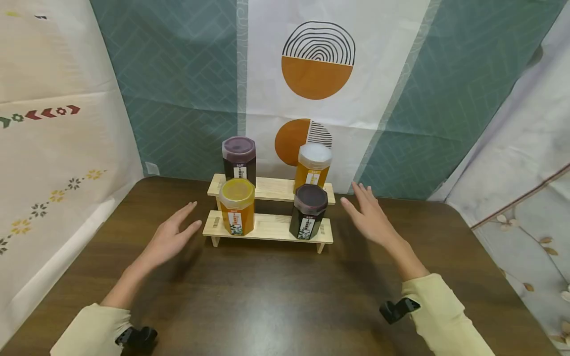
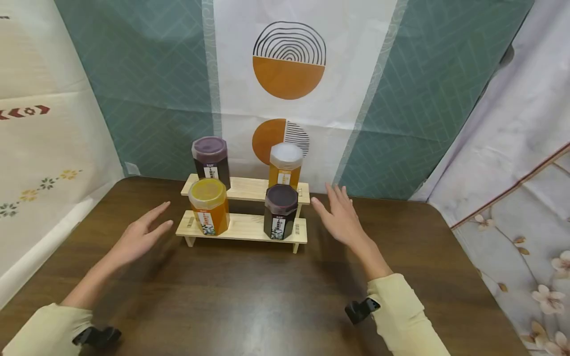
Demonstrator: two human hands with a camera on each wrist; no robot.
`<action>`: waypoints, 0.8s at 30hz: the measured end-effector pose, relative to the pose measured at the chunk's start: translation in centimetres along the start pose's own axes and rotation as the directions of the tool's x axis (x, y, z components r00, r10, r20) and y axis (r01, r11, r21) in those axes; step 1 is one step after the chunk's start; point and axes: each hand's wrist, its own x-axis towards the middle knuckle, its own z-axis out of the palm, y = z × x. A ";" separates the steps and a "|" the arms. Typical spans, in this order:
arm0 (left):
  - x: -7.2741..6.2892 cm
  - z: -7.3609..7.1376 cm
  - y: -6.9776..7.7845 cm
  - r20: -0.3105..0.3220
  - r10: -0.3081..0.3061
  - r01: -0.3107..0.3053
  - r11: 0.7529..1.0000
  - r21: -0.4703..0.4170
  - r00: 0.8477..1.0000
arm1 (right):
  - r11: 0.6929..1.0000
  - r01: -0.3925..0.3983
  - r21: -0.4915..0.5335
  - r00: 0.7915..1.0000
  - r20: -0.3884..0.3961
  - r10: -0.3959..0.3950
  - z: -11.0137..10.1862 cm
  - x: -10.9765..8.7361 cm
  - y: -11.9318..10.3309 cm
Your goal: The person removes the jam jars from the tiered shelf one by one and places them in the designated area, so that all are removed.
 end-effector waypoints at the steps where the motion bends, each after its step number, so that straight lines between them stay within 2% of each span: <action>1: 0.1 0.3 -0.1 0.015 -0.027 0.028 0.998 -0.056 1.000 | 0.999 -0.007 0.035 1.000 0.009 0.007 -0.2 0.4 -0.3; 3: 0.5 0.9 -0.5 0.044 -0.078 0.085 0.981 -0.172 0.996 | 0.995 -0.018 0.094 0.999 0.028 0.015 -0.7 1.2 -1.1; 5: 0.9 1.5 -0.9 0.068 -0.117 0.132 0.948 -0.289 0.991 | 0.987 -0.035 0.158 0.998 0.051 0.027 -1.1 1.9 -1.8; 7: 1.3 2.1 -1.3 0.085 -0.142 0.165 0.902 -0.400 0.986 | 0.971 -0.040 0.234 0.997 0.071 0.024 -1.5 2.7 -2.6; 11: 2.0 2.9 -1.7 0.104 -0.173 0.202 0.810 -0.550 0.979 | 0.918 -0.032 0.396 0.996 0.089 -0.003 -2.1 4.4 -3.9; 15: 2.6 3.4 -2.2 0.136 -0.183 0.227 0.742 -0.631 0.974 | 0.871 -0.012 0.491 0.996 0.084 -0.033 -2.4 5.7 -4.9; 20: 2.8 3.8 -2.7 0.153 -0.168 0.227 0.703 -0.673 0.974 | 0.821 0.006 0.571 0.997 0.065 -0.052 -2.1 6.9 -5.7; 24: 2.8 4.2 -3.0 0.142 -0.127 0.190 0.669 -0.718 0.982 | 0.765 0.016 0.644 0.996 0.055 -0.067 -1.6 7.7 -6.2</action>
